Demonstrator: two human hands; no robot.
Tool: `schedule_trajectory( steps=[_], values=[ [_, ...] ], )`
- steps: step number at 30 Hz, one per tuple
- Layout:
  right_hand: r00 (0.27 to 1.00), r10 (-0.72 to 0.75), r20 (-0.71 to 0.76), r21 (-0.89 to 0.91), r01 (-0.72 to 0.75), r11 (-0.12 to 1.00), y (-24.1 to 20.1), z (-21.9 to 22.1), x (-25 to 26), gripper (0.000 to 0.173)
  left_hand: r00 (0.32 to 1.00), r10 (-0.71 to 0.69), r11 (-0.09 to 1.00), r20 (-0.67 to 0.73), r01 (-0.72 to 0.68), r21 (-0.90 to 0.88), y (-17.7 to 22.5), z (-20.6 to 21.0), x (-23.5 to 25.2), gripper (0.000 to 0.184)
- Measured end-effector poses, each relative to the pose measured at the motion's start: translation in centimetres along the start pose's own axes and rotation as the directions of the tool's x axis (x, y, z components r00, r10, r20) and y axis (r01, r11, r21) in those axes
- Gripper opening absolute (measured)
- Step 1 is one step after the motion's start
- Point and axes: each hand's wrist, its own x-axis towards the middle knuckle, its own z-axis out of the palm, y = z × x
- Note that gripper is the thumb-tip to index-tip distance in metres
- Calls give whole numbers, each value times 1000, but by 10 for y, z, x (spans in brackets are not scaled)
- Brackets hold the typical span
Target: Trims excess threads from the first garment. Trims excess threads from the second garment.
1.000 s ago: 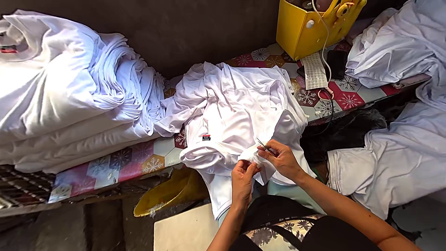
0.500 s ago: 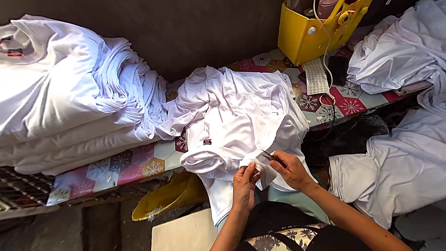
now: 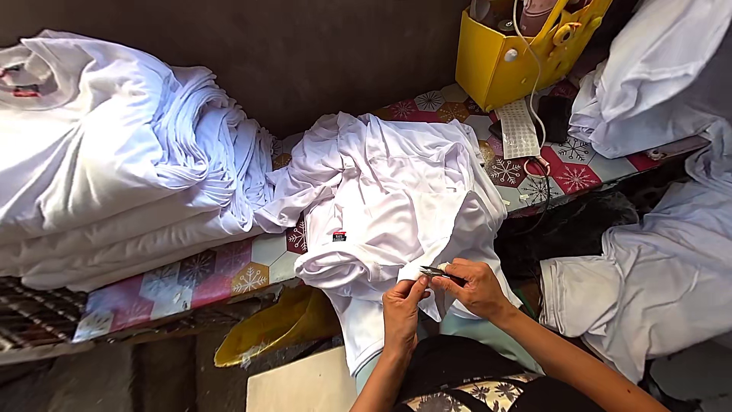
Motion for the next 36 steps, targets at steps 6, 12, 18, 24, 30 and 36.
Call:
schedule_trajectory(
  steps=[6, 12, 18, 24, 30, 36],
  values=[
    [1000, 20, -11, -16, -20, 1000, -2, 1, -4, 46, 1000, 12, 1000, -12, -12, 15, -2, -1, 1, 19],
    [999, -22, -46, -39, 20, 999, 1, 10, -7, 45, 998, -56, 997, -22, 55, -52, -2, -1, 1, 20],
    [997, 27, -71, 70, -22, 997, -5, 2, 0, 43, 996, -86, 992, -25, 84, -94, 1, -4, 3, 21],
    [977, -174, -127, -31, 172, 985, -17, 18, 8, 18, 998, -37, 999, 57, 38, -17, 0, -8, 0, 24],
    [946, -318, 67, 56, 315, 947, -31, 10, -14, 13, 991, -134, 980, -8, 131, -152, 2, -10, 5, 21],
    [995, 34, -99, 49, -30, 998, -5, -17, -3, 38, 974, -225, 952, -27, 214, -217, 16, -1, 5, 15]
  ],
)
